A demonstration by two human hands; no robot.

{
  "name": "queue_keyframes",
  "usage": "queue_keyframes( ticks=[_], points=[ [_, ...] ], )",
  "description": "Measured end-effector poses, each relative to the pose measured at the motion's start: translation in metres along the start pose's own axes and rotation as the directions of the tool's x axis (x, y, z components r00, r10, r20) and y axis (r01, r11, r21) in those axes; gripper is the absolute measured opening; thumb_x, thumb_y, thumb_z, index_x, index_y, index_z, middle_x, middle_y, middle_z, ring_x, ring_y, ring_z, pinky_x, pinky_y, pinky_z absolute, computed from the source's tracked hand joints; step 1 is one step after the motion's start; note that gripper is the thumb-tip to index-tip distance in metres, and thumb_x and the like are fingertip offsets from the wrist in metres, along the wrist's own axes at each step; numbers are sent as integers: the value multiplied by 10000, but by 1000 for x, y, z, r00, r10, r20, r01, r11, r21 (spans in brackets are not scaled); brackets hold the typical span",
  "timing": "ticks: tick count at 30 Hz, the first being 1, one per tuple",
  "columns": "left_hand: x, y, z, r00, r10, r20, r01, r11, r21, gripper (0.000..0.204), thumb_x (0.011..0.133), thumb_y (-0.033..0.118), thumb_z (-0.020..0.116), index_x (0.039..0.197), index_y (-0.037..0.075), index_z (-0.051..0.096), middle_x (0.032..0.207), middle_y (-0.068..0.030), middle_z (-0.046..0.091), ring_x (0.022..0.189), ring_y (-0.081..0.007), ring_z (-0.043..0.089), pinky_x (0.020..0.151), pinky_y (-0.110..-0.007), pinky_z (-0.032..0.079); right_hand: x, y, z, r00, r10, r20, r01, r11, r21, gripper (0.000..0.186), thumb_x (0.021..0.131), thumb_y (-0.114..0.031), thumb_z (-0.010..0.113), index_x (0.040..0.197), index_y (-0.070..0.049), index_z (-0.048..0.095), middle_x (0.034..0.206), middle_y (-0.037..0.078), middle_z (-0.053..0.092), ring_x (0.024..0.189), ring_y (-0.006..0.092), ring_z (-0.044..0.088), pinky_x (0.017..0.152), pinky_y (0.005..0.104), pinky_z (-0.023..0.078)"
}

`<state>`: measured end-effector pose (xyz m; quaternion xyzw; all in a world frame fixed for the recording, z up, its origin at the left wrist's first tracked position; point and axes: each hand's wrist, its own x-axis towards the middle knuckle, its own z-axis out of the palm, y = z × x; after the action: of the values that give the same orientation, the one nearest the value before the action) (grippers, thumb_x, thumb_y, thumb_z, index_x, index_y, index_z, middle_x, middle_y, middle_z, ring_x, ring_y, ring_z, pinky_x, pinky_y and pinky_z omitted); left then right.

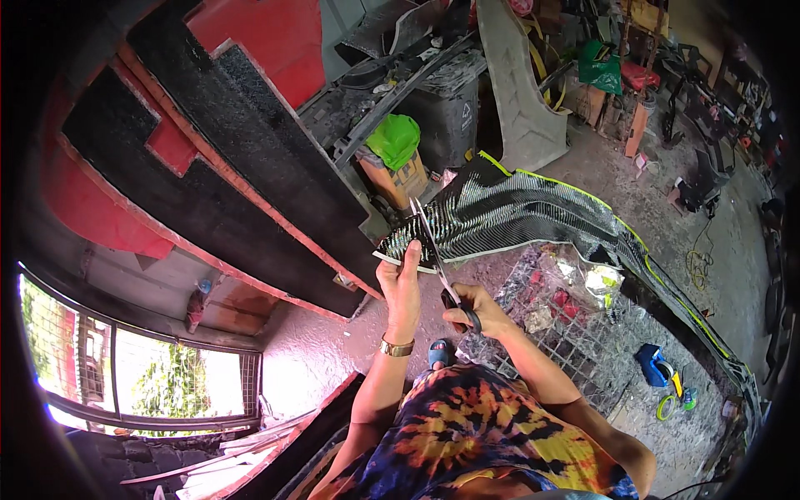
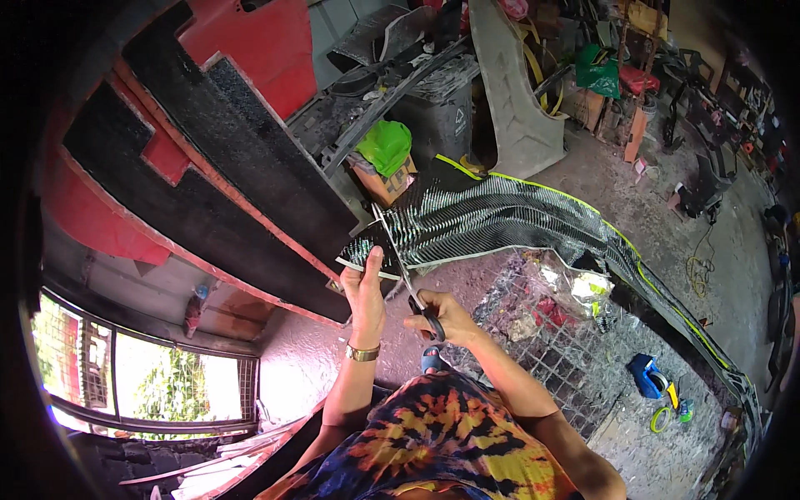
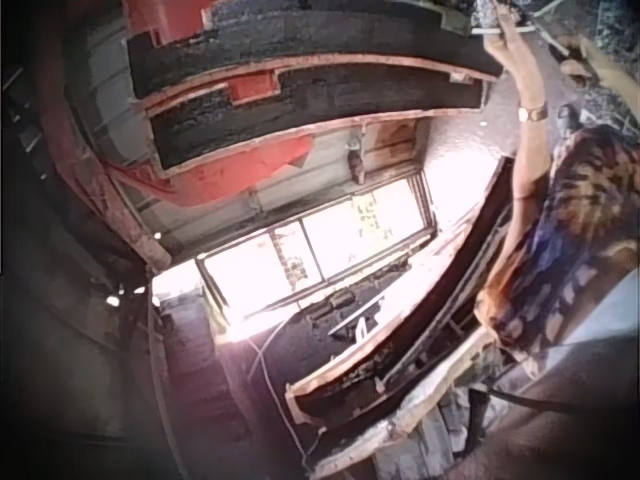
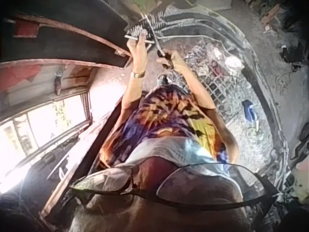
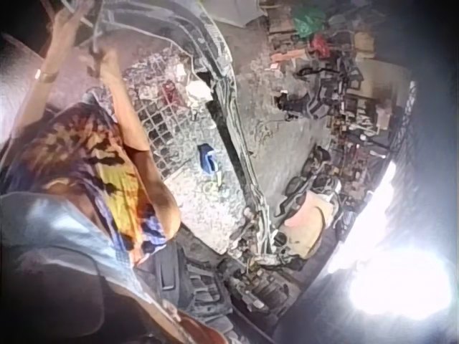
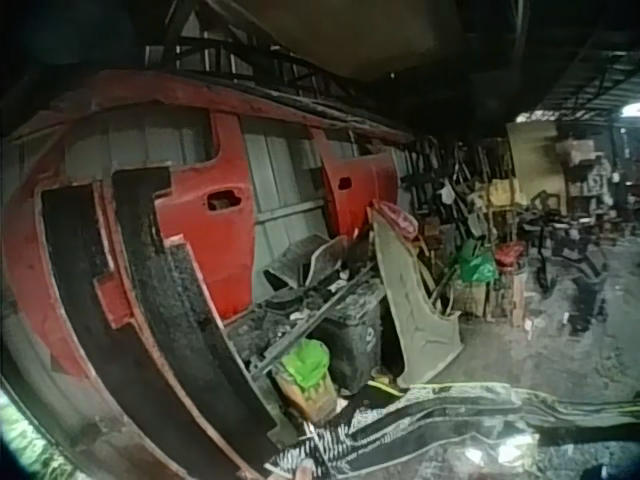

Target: The person prepares a large carbon fiber component by hand, pressing down its edges and using scissors to trim excess material along a yellow guide line.

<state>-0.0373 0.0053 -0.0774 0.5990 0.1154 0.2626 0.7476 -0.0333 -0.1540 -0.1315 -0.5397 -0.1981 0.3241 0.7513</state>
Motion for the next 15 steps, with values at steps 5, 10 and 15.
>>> queue_keyframes(
  ticks=[5,10,15],
  points=[
    [-1,3,-1,1000,-1,19,1,1000,24,181,972,177,706,824,100,636,790,129,547,697,-3,400,601,-221,307,-7,3,5,998,12,-61,-9,998,62,372,805,-257,875,761,-80,551,619,-12,573,502,72,531,455,246,391],
    [-3,4,3,1000,4,26,-4,1000,-25,136,976,173,702,890,72,673,841,117,591,746,-7,443,650,-215,350,-10,5,3,996,14,-88,-9,998,64,374,806,-235,875,732,-93,537,608,-16,560,490,75,522,442,250,384],
    [-6,0,-6,998,42,42,-41,999,-23,133,980,170,697,896,69,675,841,119,584,751,-8,440,651,-220,351,-13,10,3,997,34,-66,-31,999,44,361,794,-199,882,736,-97,541,605,-30,533,491,60,539,435,229,395]
  ],
)
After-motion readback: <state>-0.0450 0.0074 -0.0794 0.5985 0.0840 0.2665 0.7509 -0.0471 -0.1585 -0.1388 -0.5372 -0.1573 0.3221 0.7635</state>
